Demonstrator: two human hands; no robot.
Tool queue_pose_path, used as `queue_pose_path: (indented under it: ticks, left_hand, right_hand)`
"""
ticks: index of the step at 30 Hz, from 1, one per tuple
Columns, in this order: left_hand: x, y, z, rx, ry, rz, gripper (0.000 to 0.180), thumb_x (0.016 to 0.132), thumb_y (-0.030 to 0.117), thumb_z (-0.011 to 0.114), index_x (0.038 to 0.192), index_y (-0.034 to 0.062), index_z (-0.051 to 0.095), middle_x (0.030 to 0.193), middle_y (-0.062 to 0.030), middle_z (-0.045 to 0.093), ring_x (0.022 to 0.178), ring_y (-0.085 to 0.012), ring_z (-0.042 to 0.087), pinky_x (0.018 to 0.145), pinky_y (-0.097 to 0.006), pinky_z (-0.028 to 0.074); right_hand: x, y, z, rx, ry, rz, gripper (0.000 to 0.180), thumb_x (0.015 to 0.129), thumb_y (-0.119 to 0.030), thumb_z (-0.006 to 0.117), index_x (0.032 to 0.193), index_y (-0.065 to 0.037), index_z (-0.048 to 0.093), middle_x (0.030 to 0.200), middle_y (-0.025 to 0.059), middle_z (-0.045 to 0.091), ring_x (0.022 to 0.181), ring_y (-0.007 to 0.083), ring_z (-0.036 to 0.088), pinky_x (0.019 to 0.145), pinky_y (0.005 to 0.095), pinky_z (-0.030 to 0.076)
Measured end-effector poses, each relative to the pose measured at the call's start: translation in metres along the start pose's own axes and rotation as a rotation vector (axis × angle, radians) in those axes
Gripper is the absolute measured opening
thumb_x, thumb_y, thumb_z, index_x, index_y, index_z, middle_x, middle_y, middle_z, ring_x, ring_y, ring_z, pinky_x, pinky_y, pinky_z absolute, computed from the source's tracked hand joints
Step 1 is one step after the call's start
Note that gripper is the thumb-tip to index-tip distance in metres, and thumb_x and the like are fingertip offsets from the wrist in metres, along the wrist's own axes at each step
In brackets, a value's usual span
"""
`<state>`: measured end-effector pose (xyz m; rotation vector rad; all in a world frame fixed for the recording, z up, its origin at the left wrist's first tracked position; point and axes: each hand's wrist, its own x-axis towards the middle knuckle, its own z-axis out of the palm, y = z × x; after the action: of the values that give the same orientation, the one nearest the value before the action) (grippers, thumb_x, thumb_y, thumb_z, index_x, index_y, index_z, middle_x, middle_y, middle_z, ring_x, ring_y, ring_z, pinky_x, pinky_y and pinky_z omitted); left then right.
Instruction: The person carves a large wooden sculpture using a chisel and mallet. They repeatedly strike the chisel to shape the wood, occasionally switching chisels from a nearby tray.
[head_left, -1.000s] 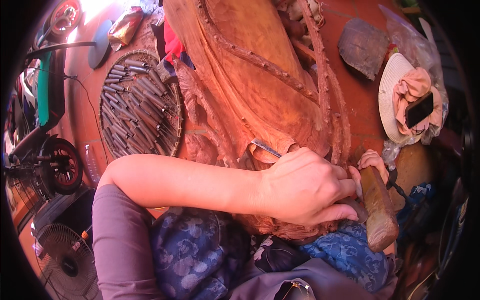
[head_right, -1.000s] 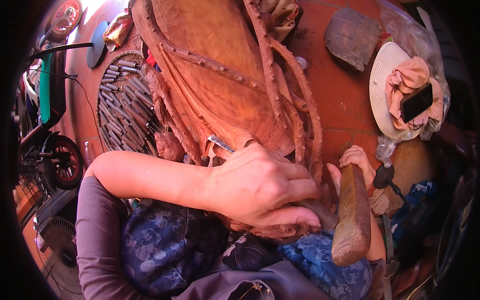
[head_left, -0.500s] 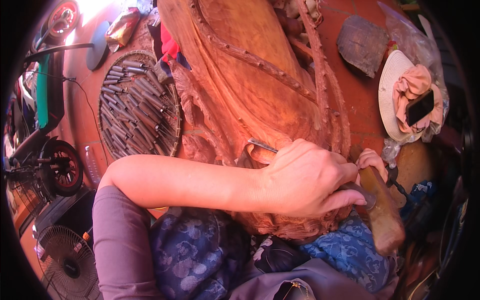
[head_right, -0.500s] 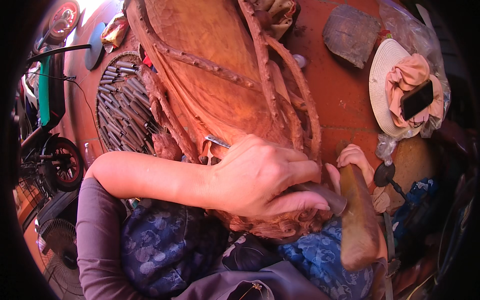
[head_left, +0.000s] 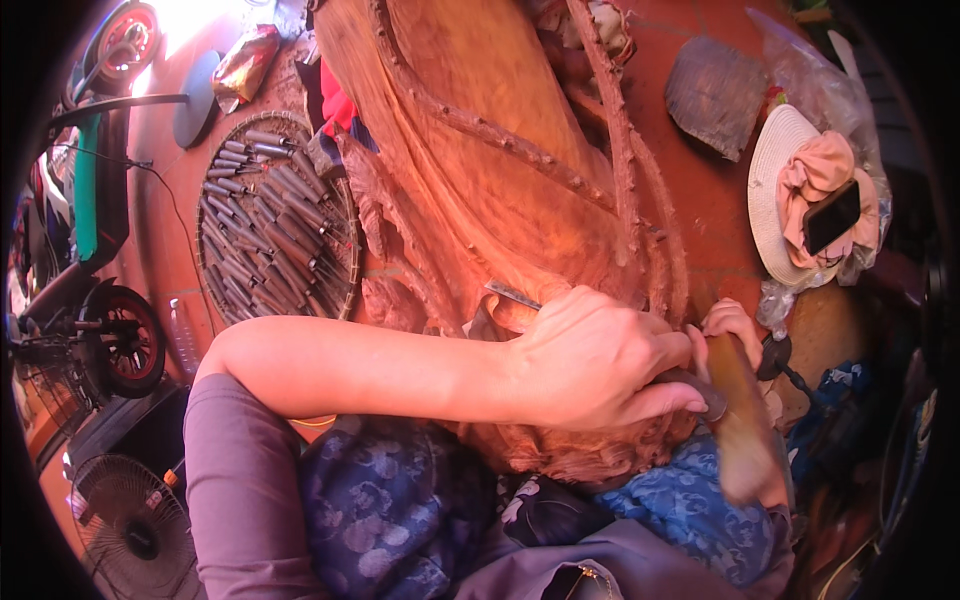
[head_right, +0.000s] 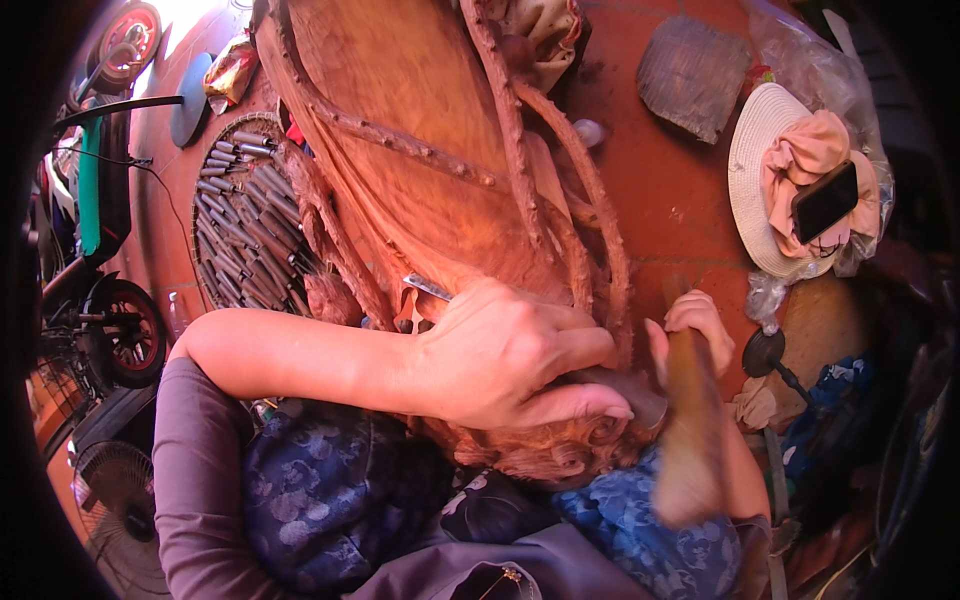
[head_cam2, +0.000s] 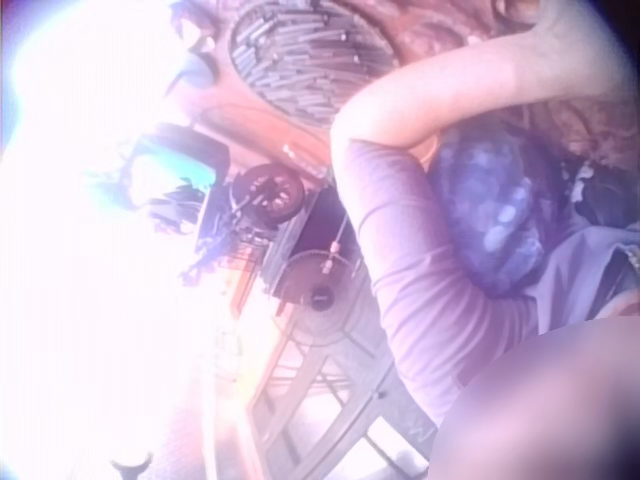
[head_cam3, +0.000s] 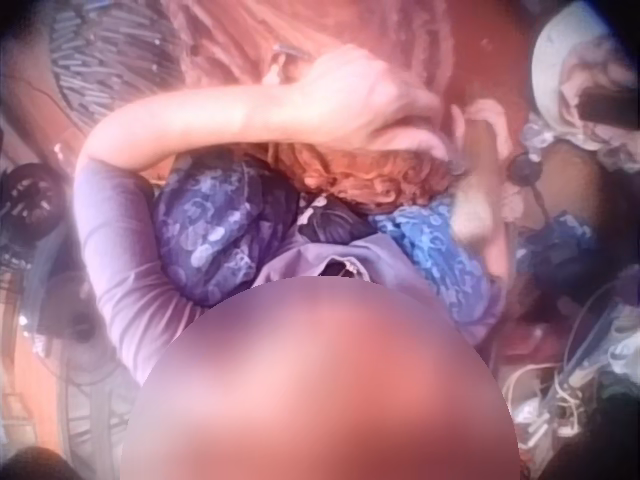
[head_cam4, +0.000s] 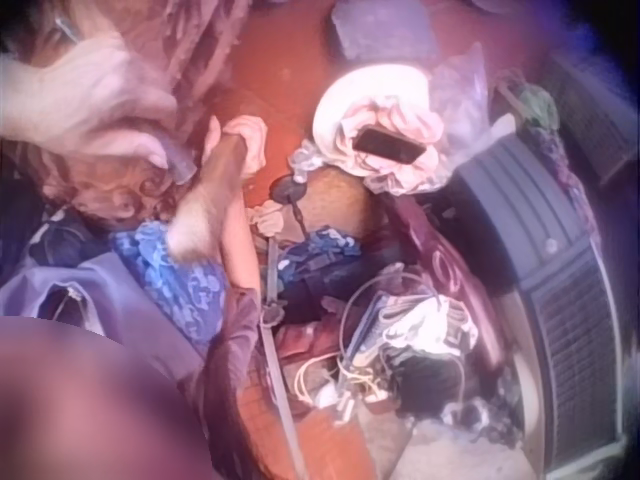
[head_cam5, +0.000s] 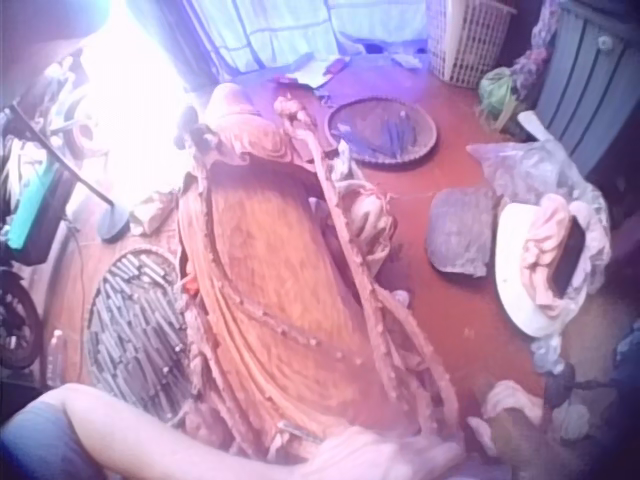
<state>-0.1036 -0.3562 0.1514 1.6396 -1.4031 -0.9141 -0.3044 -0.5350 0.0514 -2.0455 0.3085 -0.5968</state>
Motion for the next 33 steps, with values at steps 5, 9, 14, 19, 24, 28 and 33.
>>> queue_pose_path:
  ticks: [5,9,14,19,24,28,33]
  left_hand:
    - [0.000,-0.002,0.001,0.022,0.005,0.060,0.039,0.092,0.046,0.066,0.087,0.0079,0.063,0.072,-0.0092,0.061,0.067,-0.0331,0.065,0.053,-0.043,0.049]
    - [-0.002,-0.003,0.001,0.058,0.002,0.057,0.039,0.092,0.046,0.066,0.087,0.0076,0.062,0.071,-0.0093,0.060,0.066,-0.0338,0.064,0.052,-0.043,0.049]
    - [-0.001,-0.007,-0.003,0.050,-0.032,0.073,0.039,0.092,0.046,0.066,0.085,0.0080,0.061,0.073,-0.0088,0.060,0.064,-0.0324,0.064,0.051,-0.043,0.048]
    - [0.001,-0.004,-0.015,0.148,-0.025,0.353,0.037,0.092,0.044,0.066,0.085,0.0084,0.061,0.074,-0.0069,0.058,0.062,-0.0292,0.063,0.050,-0.042,0.048]
    - [-0.001,0.008,-0.001,-0.017,0.031,0.426,0.036,0.091,0.043,0.067,0.084,0.0077,0.061,0.074,-0.0078,0.057,0.062,-0.0290,0.063,0.050,-0.041,0.048]
    - [-0.007,0.004,0.002,-0.062,-0.009,0.207,0.038,0.091,0.043,0.067,0.083,0.0067,0.062,0.073,-0.0091,0.059,0.062,-0.0308,0.063,0.050,-0.042,0.048]
    - [-0.001,0.007,-0.006,-0.078,-0.099,0.109,0.044,0.093,0.046,0.062,0.084,0.0032,0.066,0.072,-0.0139,0.066,0.066,-0.0385,0.065,0.059,-0.047,0.051]
  right_hand:
    - [0.001,-0.008,-0.012,0.002,0.021,-0.051,0.035,0.068,0.011,0.078,0.085,-0.004,0.051,0.076,0.0089,0.056,0.071,0.0229,0.056,0.072,0.0367,0.047]
    - [0.005,-0.012,-0.011,-0.130,-0.049,0.010,0.034,0.070,0.011,0.076,0.085,-0.005,0.051,0.075,0.0081,0.054,0.070,0.0226,0.055,0.070,0.0366,0.047]
    - [0.003,-0.011,-0.010,-0.096,-0.072,0.004,0.035,0.069,0.007,0.081,0.084,-0.005,0.051,0.075,0.0082,0.052,0.069,0.0232,0.054,0.065,0.0361,0.045]
    - [0.003,-0.010,-0.012,0.024,-0.036,-0.031,0.035,0.071,0.000,0.084,0.083,-0.006,0.051,0.076,0.0073,0.055,0.069,0.0225,0.055,0.070,0.0375,0.046]
    - [0.015,-0.016,-0.010,-0.033,-0.078,-0.082,0.035,0.070,0.000,0.084,0.084,-0.006,0.052,0.075,0.0069,0.056,0.069,0.0224,0.057,0.074,0.0377,0.048]
    - [0.013,-0.011,-0.012,0.018,-0.102,-0.017,0.035,0.069,-0.001,0.085,0.084,-0.006,0.053,0.074,0.0069,0.056,0.070,0.0224,0.057,0.075,0.0375,0.048]
    - [0.011,-0.015,-0.015,0.013,-0.104,0.024,0.035,0.070,-0.001,0.085,0.084,-0.005,0.053,0.073,0.0071,0.056,0.070,0.0224,0.057,0.074,0.0366,0.048]
